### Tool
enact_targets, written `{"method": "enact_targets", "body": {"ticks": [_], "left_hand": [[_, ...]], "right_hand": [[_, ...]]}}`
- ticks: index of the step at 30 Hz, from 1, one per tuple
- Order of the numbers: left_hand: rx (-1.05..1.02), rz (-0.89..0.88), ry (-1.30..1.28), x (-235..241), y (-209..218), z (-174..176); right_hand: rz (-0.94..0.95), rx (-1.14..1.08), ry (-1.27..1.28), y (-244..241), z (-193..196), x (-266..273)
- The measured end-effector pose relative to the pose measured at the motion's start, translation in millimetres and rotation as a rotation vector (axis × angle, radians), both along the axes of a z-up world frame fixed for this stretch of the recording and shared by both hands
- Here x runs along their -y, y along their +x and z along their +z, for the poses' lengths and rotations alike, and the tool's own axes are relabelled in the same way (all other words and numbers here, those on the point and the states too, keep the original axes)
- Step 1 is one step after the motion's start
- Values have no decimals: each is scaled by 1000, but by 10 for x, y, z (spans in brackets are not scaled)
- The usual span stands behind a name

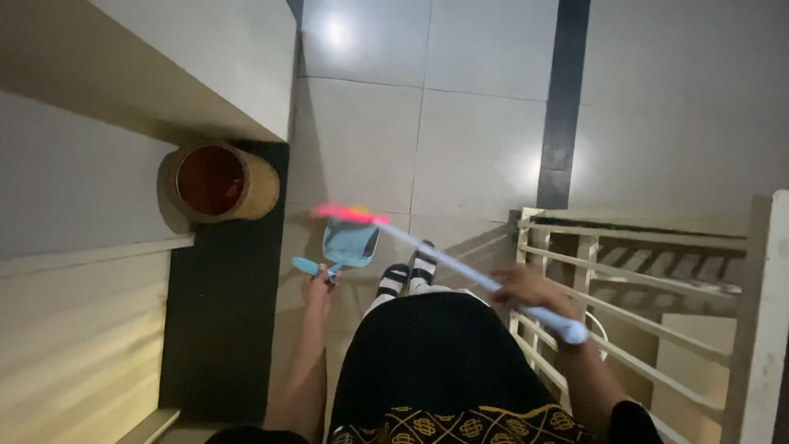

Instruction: The person sweeps a tiled floor using a pink and yellow broom and a light blue dustpan. They move along a corridor, sweeping debris into the dustpan while walking past a white metal railing and a dark mat.

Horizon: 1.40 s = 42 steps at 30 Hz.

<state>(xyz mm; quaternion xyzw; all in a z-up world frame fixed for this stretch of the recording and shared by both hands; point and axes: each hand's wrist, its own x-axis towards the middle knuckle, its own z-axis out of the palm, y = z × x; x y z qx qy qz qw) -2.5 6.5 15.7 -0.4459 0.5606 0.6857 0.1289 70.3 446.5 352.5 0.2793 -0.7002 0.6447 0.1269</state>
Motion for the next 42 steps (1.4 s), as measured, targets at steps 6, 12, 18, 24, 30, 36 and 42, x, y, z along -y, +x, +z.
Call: {"method": "enact_targets", "body": {"ticks": [6, 12, 18, 24, 30, 36, 42], "left_hand": [[35, -307, -195, -26, -32, -17], [162, -559, -211, -394, -195, 206], [111, -555, -80, -592, -168, -368], [108, -624, -5, -698, -98, 153], [112, -767, -122, -797, 9, -540], [-29, -932, -290, -1182, 172, -775], [9, -560, -116, -1771, 379, -642]], "right_hand": [[-437, 1253, 828, -228, -327, -425], [-891, 1226, 521, -110, -2356, -24], [-662, 1641, 589, 690, -2506, 319], [-422, 1616, 291, 1386, -927, 806], [-557, 1637, 415, 1863, -863, 385], [-867, 1492, 594, 1454, -993, -186], [-1129, 1497, 466, 1783, -3157, -850]]}}
